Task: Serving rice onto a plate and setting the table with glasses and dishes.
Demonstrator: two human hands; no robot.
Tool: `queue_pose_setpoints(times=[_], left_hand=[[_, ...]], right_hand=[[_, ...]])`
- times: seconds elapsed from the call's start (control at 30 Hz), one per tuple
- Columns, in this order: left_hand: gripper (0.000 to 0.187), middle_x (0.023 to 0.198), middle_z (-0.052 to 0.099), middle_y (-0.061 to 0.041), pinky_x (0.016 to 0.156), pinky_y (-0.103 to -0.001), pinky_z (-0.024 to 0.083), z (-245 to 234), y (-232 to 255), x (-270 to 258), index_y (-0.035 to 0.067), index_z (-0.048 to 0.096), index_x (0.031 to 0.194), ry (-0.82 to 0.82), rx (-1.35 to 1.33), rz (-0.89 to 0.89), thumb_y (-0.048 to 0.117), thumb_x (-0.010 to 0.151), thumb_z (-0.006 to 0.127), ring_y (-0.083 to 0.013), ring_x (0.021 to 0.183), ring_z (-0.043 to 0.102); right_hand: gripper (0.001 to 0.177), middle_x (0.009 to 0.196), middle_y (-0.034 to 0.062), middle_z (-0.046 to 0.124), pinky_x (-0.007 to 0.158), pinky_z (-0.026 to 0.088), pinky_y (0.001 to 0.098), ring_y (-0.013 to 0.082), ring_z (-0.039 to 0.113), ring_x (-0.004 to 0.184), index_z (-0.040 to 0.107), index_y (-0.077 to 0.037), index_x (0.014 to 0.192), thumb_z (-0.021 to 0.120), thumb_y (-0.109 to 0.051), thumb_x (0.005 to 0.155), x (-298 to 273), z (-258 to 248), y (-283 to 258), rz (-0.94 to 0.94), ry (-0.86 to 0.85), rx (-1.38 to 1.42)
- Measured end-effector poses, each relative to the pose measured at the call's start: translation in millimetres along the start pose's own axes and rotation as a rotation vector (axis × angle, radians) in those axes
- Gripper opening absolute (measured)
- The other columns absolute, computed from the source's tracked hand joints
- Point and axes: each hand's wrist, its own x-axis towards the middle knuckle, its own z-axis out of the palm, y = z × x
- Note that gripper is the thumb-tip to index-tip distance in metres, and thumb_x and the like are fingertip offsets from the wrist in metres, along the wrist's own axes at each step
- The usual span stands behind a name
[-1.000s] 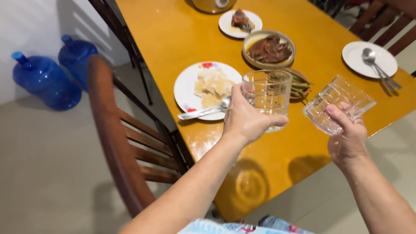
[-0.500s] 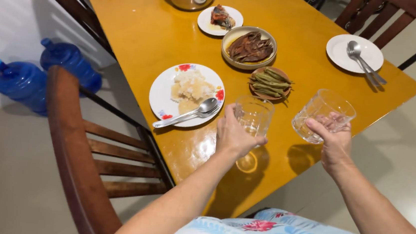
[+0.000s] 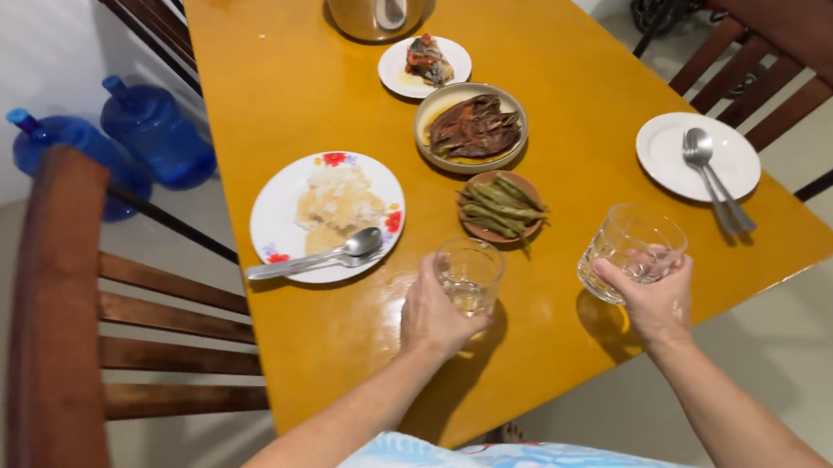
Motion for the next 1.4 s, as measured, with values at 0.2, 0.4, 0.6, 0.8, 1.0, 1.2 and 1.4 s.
queue_pose_setpoints(times=[0.2,0.4,0.6,0.8,1.0,1.2,1.4], left_hand=[[0.102,0.133,0.062,-0.011,0.101,-0.043,0.05,39,8,5,0.017,0.038,0.139,0.161,-0.003,-0.078,0.026,0.056,0.096,-0.0343,0.12,0.061],[0.108,0.136,0.058,-0.012,0.105,-0.042,0.048,60,0,2,0.02,0.036,0.143,0.302,-0.019,-0.142,0.024,0.055,0.097,-0.0331,0.124,0.059],[0.11,0.135,0.06,-0.011,0.109,-0.04,0.048,63,-18,2,0.021,0.037,0.142,0.345,-0.057,-0.137,0.02,0.052,0.099,-0.0309,0.126,0.059],[0.118,0.143,0.052,-0.009,0.115,-0.041,0.039,54,-10,2,0.021,0.033,0.145,0.27,0.007,-0.26,0.019,0.049,0.102,-0.031,0.136,0.048],[0.117,0.152,0.039,-0.009,0.121,-0.041,0.029,45,-19,8,0.021,0.026,0.153,0.162,0.1,-0.347,0.006,0.059,0.094,-0.0308,0.144,0.034],[0.086,0.148,0.045,-0.017,0.119,-0.043,0.032,31,-51,8,0.015,0.036,0.151,0.266,0.041,-0.371,0.002,0.075,0.073,-0.0359,0.139,0.039],[0.049,0.128,0.065,-0.015,0.103,-0.039,0.048,-30,-22,-18,0.01,0.063,0.126,0.471,-0.117,-0.148,0.009,0.077,0.071,-0.0303,0.117,0.062]], right_hand=[[0.093,0.125,0.0163,0.058,0.097,0.053,0.0325,0.0211,0.063,0.113,0.035,0.005,0.131,0.095,-0.032,0.071,59,-16,40,-0.06,-0.101,-0.122],[0.097,0.12,0.0152,0.056,0.098,0.05,0.036,0.0247,0.06,0.111,0.034,0.004,0.13,0.097,-0.038,0.069,87,-10,75,-0.072,-0.14,-0.279],[0.101,0.128,0.0205,0.056,0.104,0.048,0.0403,0.0293,0.059,0.118,0.033,0.003,0.136,0.097,-0.039,0.07,97,-8,92,-0.093,-0.166,-0.336],[0.105,0.134,0.0209,0.057,0.105,0.048,0.0404,0.0299,0.06,0.121,0.033,0.003,0.139,0.097,-0.04,0.067,111,-3,92,-0.096,-0.188,-0.273],[0.115,0.135,0.025,0.057,0.103,0.048,0.042,0.0328,0.059,0.121,0.04,0.012,0.144,0.106,-0.035,0.061,136,-2,107,-0.218,-0.157,-0.421],[0.064,0.118,0.0193,0.066,0.064,0.047,0.0379,0.0257,0.056,0.083,0.064,0.007,0.129,0.088,-0.032,0.084,117,-21,76,0.668,-0.394,-0.41],[0.033,0.097,0.0092,0.072,0.06,0.05,0.0279,0.0172,0.066,0.076,0.067,0.001,0.118,0.072,-0.017,0.091,90,23,-52,0.379,-0.66,-0.159]])
